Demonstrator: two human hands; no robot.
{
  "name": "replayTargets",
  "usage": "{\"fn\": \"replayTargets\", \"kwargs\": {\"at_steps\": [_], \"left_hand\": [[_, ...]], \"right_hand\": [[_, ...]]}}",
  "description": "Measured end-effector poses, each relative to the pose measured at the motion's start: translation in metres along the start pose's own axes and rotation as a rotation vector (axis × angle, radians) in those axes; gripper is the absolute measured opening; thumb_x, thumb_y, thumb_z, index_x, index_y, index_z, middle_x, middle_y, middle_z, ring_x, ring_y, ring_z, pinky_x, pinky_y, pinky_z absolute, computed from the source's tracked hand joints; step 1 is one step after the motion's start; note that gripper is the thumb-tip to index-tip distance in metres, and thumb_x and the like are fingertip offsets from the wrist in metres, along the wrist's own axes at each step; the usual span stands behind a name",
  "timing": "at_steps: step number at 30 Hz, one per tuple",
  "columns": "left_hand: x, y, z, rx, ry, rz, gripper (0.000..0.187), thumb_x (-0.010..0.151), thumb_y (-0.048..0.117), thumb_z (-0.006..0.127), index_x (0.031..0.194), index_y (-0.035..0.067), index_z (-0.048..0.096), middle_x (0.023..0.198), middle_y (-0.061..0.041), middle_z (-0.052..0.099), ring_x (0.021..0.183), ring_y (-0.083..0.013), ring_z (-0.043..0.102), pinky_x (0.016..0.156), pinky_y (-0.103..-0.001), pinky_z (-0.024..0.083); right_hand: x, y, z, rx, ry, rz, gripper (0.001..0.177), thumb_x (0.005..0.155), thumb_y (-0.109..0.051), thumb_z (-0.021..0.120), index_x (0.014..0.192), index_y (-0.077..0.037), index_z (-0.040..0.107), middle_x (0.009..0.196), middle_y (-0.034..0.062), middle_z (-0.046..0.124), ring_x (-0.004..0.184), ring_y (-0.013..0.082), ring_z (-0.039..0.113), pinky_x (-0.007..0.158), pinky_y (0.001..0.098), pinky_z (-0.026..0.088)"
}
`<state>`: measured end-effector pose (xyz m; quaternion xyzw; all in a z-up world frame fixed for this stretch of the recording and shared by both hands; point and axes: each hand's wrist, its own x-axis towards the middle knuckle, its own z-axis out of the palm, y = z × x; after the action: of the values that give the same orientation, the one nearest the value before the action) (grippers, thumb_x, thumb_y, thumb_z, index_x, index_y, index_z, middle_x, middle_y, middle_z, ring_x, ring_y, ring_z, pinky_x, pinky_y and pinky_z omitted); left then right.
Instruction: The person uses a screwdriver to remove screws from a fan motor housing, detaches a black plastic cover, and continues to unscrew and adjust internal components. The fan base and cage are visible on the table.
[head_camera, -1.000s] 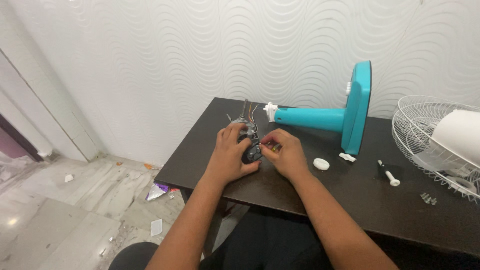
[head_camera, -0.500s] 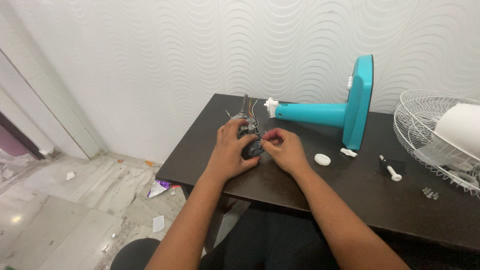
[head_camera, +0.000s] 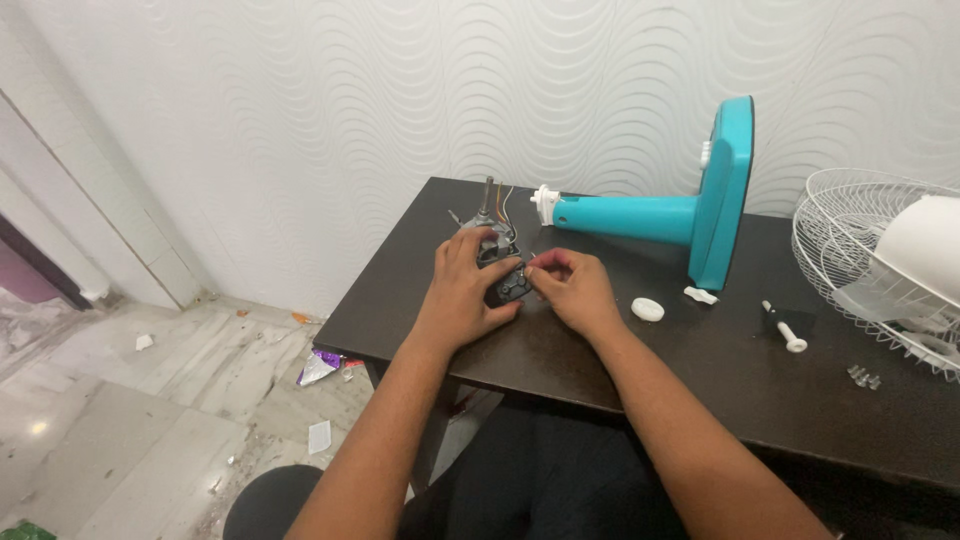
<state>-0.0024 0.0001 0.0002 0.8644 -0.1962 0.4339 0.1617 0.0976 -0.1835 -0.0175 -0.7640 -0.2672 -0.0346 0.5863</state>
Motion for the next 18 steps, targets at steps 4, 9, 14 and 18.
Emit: {"fn": "replayTargets", "kwargs": {"at_steps": [4, 9, 14, 18], "left_hand": [[0.0010, 0.0007, 0.0003, 0.001, 0.000, 0.005, 0.057, 0.061, 0.027, 0.089, 0.115, 0.014, 0.076, 0.138, -0.016, 0.051, 0.137, -0.0351, 0.043, 0.113, -0.052, 0.033], [0.0006, 0.0006, -0.0002, 0.003, 0.000, 0.025, 0.058, 0.061, 0.028, 0.090, 0.115, 0.014, 0.075, 0.139, -0.015, 0.051, 0.138, -0.0345, 0.043, 0.113, -0.053, 0.033], [0.0014, 0.0003, -0.0003, 0.030, -0.010, 0.043, 0.059, 0.062, 0.027, 0.090, 0.118, 0.013, 0.075, 0.139, -0.015, 0.051, 0.137, -0.0349, 0.043, 0.112, -0.053, 0.034], [0.0012, 0.0007, -0.0002, 0.044, -0.025, 0.034, 0.059, 0.061, 0.027, 0.089, 0.117, 0.013, 0.075, 0.138, -0.015, 0.051, 0.137, -0.0353, 0.042, 0.112, -0.053, 0.033]], "right_hand": [[0.0059, 0.0095, 0.0004, 0.163, -0.028, 0.058, 0.022, 0.088, -0.016, 0.072, 0.100, 0.002, 0.074, 0.077, 0.0060, 0.072, 0.063, 0.0085, 0.066, 0.059, 0.0236, 0.054], [0.0022, 0.0066, 0.0022, 0.123, -0.023, 0.066, 0.025, 0.088, -0.020, 0.078, 0.096, 0.002, 0.071, 0.077, 0.0050, 0.071, 0.061, 0.0087, 0.063, 0.056, 0.0246, 0.049], [0.0015, 0.0017, 0.0017, 0.148, -0.027, 0.057, 0.024, 0.086, -0.020, 0.080, 0.093, 0.001, 0.070, 0.077, 0.0041, 0.070, 0.060, 0.0084, 0.061, 0.056, 0.0246, 0.049], [0.0041, 0.0061, 0.0015, 0.171, -0.029, 0.059, 0.022, 0.087, -0.018, 0.079, 0.093, 0.001, 0.070, 0.077, 0.0049, 0.069, 0.060, 0.0089, 0.061, 0.056, 0.0247, 0.049]]}}
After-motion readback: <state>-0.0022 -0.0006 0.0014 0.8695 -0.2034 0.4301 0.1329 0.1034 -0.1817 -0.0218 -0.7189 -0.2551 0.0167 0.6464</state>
